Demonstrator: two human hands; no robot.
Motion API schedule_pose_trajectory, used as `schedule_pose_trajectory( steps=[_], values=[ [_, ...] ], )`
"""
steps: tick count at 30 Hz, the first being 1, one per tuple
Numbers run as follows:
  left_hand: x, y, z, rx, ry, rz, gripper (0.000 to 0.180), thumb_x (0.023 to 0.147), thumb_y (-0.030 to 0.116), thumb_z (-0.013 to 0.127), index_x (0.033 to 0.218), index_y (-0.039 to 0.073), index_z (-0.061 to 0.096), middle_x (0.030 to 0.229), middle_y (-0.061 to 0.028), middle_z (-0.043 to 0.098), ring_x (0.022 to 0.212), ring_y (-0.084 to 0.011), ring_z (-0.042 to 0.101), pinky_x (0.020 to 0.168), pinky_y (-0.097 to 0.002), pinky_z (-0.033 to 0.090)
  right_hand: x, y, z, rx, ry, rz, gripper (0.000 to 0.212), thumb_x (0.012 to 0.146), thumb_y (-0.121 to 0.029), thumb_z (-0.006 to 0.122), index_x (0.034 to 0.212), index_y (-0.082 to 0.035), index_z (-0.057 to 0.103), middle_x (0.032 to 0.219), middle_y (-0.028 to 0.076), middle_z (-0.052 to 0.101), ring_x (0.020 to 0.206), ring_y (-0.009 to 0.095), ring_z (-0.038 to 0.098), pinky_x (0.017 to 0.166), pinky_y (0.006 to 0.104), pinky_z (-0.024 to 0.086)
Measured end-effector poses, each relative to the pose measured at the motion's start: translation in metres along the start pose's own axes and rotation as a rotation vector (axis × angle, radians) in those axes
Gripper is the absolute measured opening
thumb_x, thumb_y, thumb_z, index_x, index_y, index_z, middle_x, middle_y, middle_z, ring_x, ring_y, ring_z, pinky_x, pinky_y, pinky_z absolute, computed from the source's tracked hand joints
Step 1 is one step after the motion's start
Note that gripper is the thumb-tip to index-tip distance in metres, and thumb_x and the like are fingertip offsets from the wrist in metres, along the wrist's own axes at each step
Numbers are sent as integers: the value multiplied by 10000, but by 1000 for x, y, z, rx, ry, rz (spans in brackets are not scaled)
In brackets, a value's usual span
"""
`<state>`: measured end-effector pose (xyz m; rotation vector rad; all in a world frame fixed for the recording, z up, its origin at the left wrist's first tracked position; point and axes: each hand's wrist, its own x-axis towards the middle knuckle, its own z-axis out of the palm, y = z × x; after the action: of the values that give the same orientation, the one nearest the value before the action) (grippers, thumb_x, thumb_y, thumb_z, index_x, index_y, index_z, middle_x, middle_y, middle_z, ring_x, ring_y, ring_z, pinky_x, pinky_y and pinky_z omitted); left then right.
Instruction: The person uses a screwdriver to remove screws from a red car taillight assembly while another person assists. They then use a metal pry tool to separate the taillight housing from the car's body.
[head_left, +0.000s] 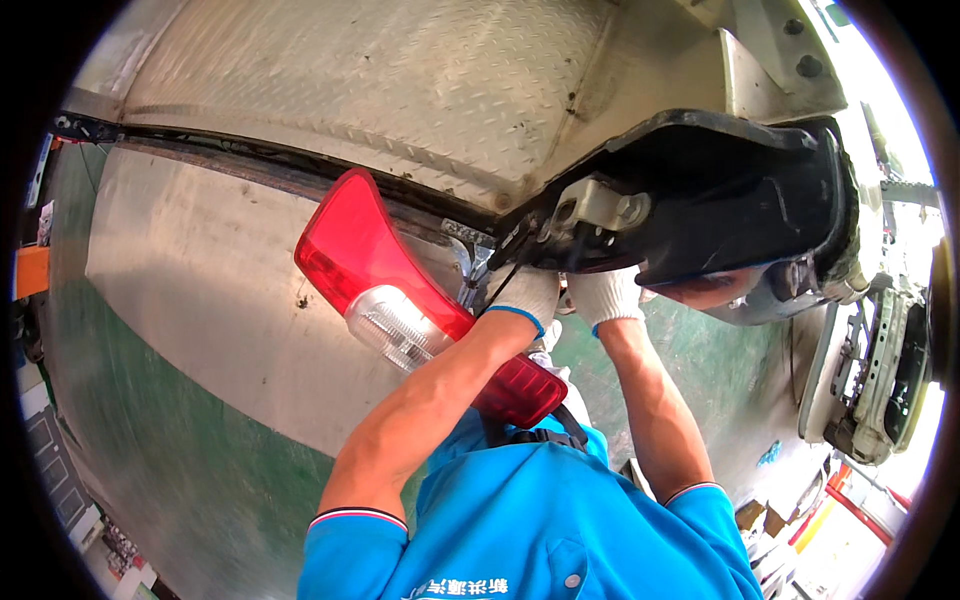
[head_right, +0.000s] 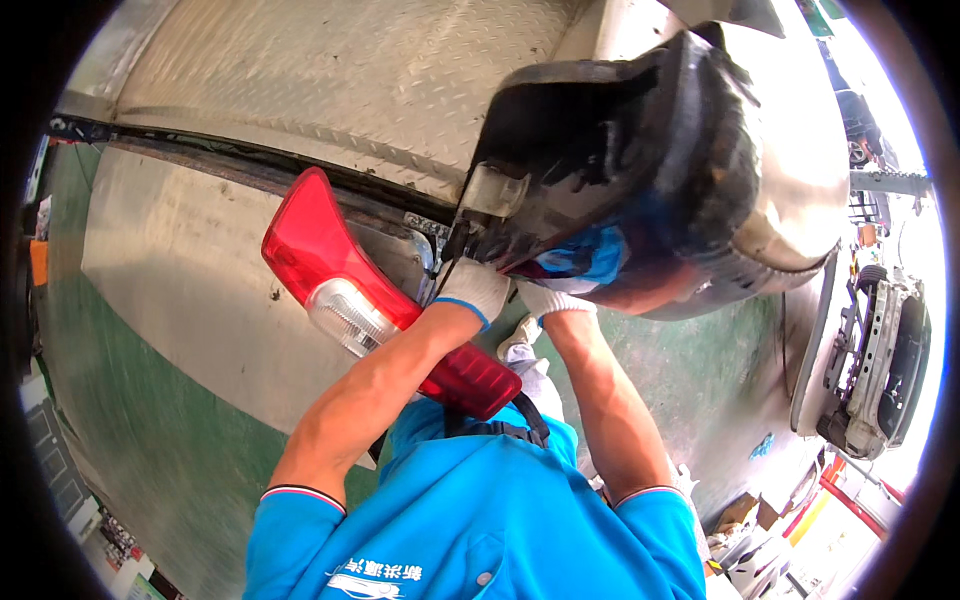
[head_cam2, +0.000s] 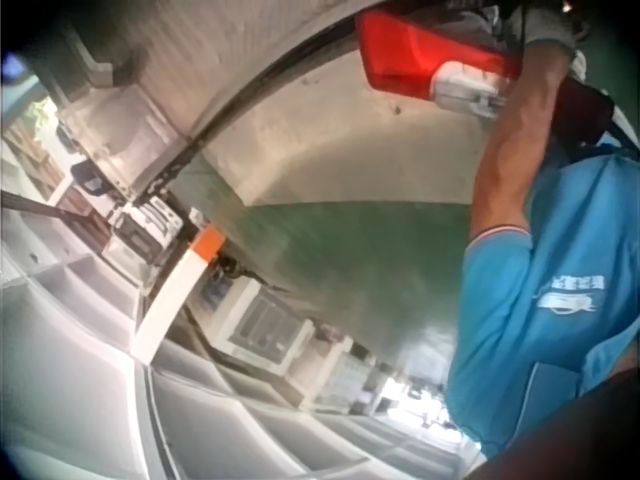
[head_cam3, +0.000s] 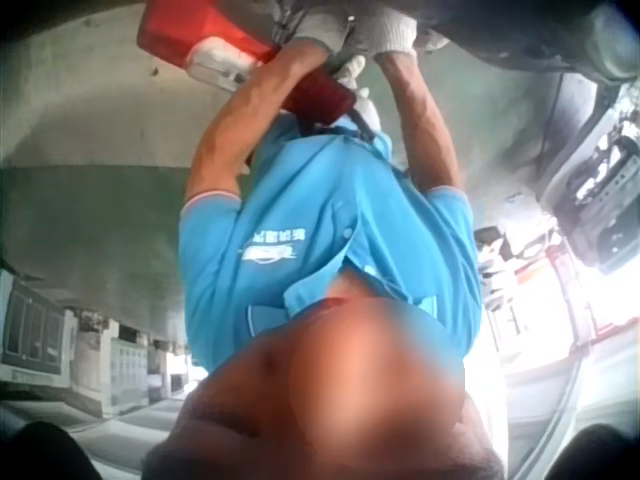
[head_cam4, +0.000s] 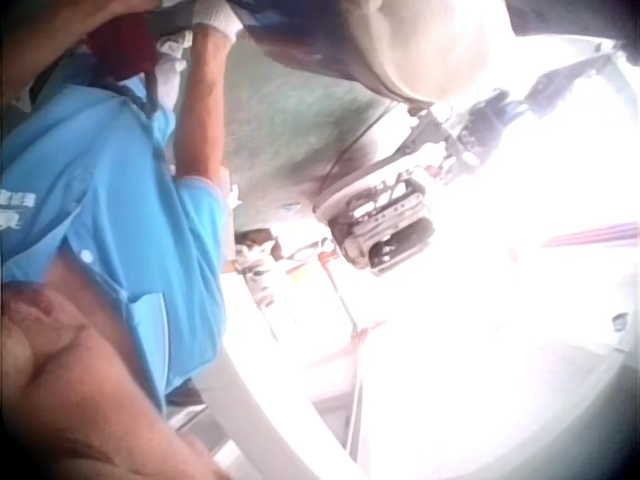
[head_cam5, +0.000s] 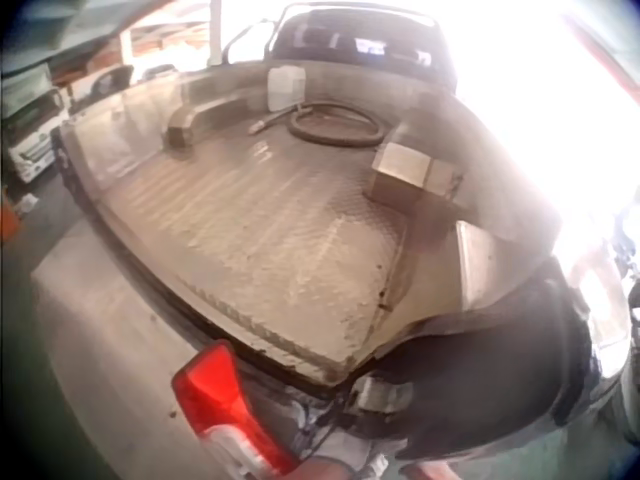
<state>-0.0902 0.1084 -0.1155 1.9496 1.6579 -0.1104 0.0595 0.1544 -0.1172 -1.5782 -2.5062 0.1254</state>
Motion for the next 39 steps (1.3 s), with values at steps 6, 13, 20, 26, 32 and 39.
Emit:
schedule_pose_trajectory(
  steps=[6, 13, 20, 26, 32, 39],
  values=[
    [30, -12, 59, -613, 271, -37, 453, 937, 374, 584, 1304, 110, 622, 1294, -162, 644, 1199, -309, 620, 987, -449, 501, -28, -7, -2, 307, 122, 77, 164, 892, -205, 635, 946, -64, 700, 847, 163, 707, 747, 373, 683, 637, 486, 525],
    [16, -3, 42, -265, 319, 38, 554, 931, 390, 574, 1448, 199, 510, 1498, -139, 472, 1362, -367, 457, 1121, -512, 379, -62, 3, -23, 106, 144, -11, 290, 880, -340, 685, 955, -60, 694, 910, 113, 717, 854, 320, 689, 762, 494, 510],
    [16, -5, 46, -88, 256, 74, 587, 973, 499, 407, 1494, 234, 456, 1584, -126, 370, 1457, -362, 325, 1191, -564, 221, -100, 17, -39, 62, -77, 148, 263, 806, -310, 726, 973, -108, 712, 977, 110, 709, 928, 347, 667, 820, 504, 510],
    [24, -10, 66, -282, -8, -49, 630, 978, 555, 352, 1514, 231, 422, 1627, -118, 302, 1499, -348, 243, 1216, -545, 163, -77, 22, -52, 282, -21, 104, 287, 764, -285, 754, 945, -67, 714, 954, 128, 699, 888, 328, 664, 792, 447, 532],
    [13, -9, 33, -152, 189, 94, 530, 981, 447, 451, 1448, 200, 499, 1541, -142, 425, 1404, -383, 392, 1160, -541, 309, -79, 39, -73, 261, 24, 88, 275, 758, -222, 755, 975, -63, 697, 962, 118, 701, 873, 289, 665, 773, 400, 535],
    [0, 3, 5, -203, 214, -5, 409, 956, 304, 509, 1321, 164, 631, 1384, -141, 595, 1263, -364, 564, 1046, -507, 447, -56, 21, -120, 526, 128, 147, 271, 767, -77, 752, 1021, -58, 659, 961, 104, 690, 853, 240, 644, 773, 346, 525]
  ],
)
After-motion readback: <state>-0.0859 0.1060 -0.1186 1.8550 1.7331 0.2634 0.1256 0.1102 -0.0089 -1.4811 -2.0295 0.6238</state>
